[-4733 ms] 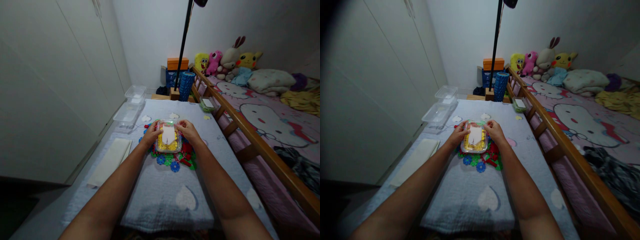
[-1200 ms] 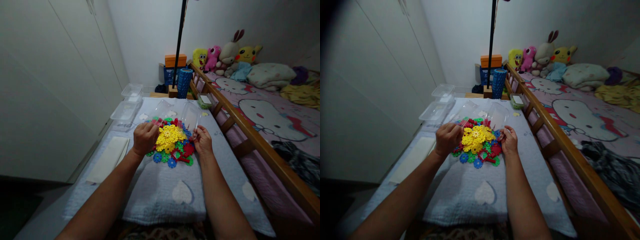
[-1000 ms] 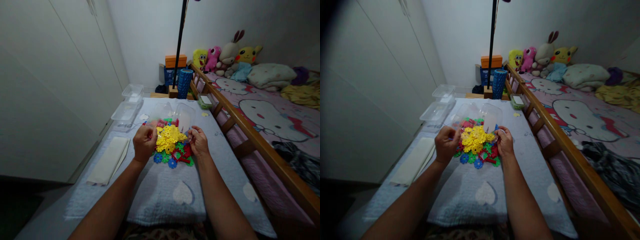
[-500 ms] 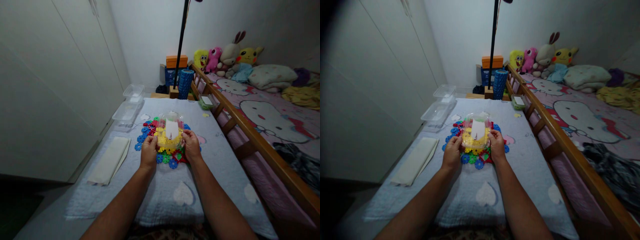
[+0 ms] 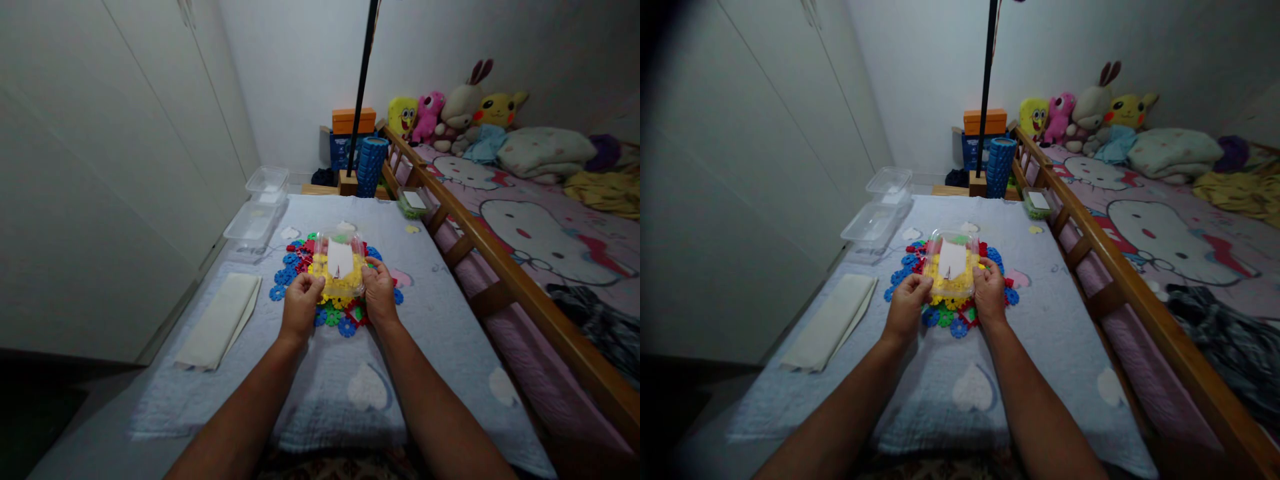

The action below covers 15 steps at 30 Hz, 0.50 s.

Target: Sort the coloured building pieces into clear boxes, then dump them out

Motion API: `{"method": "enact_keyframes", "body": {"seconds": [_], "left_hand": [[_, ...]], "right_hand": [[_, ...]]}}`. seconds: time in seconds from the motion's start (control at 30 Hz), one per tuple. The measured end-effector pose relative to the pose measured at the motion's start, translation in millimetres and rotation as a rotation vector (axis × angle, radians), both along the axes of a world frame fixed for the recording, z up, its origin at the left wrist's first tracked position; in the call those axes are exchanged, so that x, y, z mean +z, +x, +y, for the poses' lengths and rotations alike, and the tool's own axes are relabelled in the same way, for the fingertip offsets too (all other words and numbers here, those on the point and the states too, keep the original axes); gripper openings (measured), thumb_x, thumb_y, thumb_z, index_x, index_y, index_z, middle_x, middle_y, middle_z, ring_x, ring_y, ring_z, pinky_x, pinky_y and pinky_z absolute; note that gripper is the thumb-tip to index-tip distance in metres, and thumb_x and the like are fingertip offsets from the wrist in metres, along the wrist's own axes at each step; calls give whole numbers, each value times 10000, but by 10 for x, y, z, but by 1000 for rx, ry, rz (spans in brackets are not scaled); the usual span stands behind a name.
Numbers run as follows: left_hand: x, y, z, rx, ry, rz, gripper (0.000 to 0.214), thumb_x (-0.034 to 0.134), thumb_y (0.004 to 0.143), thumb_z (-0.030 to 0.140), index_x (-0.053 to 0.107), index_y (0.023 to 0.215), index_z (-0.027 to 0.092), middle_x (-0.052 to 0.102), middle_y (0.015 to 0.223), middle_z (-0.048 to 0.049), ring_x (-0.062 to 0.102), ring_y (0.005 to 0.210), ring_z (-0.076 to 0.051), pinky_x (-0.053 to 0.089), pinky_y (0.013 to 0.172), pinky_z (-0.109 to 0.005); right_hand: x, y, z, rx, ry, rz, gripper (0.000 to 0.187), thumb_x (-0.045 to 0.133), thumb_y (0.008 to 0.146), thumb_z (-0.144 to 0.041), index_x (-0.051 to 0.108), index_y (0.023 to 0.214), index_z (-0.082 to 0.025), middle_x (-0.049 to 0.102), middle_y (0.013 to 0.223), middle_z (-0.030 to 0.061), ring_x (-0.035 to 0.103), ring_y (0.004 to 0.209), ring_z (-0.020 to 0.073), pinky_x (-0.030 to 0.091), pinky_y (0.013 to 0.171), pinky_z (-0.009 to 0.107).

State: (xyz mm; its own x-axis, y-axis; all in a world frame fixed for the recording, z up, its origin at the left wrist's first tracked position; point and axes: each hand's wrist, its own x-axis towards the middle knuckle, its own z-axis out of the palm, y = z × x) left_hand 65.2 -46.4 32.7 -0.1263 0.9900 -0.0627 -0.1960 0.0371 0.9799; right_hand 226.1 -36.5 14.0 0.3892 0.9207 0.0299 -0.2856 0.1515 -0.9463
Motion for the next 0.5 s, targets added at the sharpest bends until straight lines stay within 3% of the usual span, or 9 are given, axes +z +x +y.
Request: {"method": "enact_keyframes", "body": {"seconds": [0.17,0.3,0.5], "left_hand": [[-103,-9,23,-29,-137,-159,408,790,692,520,553,630,194,519,535,37,441,499,-88,355,520,-211],[-134,-13,18,-23,-148,-211,417,801,687,498,527,608,195,511,523,40,443,495,-81,361,517,-204],[-135,-1,32,27,-171,-268,397,807,654,475,521,652,199,484,512,67,434,471,-71,365,505,-197]], "right_hand": [[47,-7,-10,36,-20,-18,452,780,785,-479,594,1119,-237,528,581,-98,384,407,80,256,373,217],[52,3,-16,50,-46,-15,454,776,784,-482,590,1117,-236,533,562,-100,399,401,85,266,371,218],[38,57,-60,208,-75,40,534,751,777,-438,570,1241,-246,560,596,-105,450,421,100,334,384,214]]}}
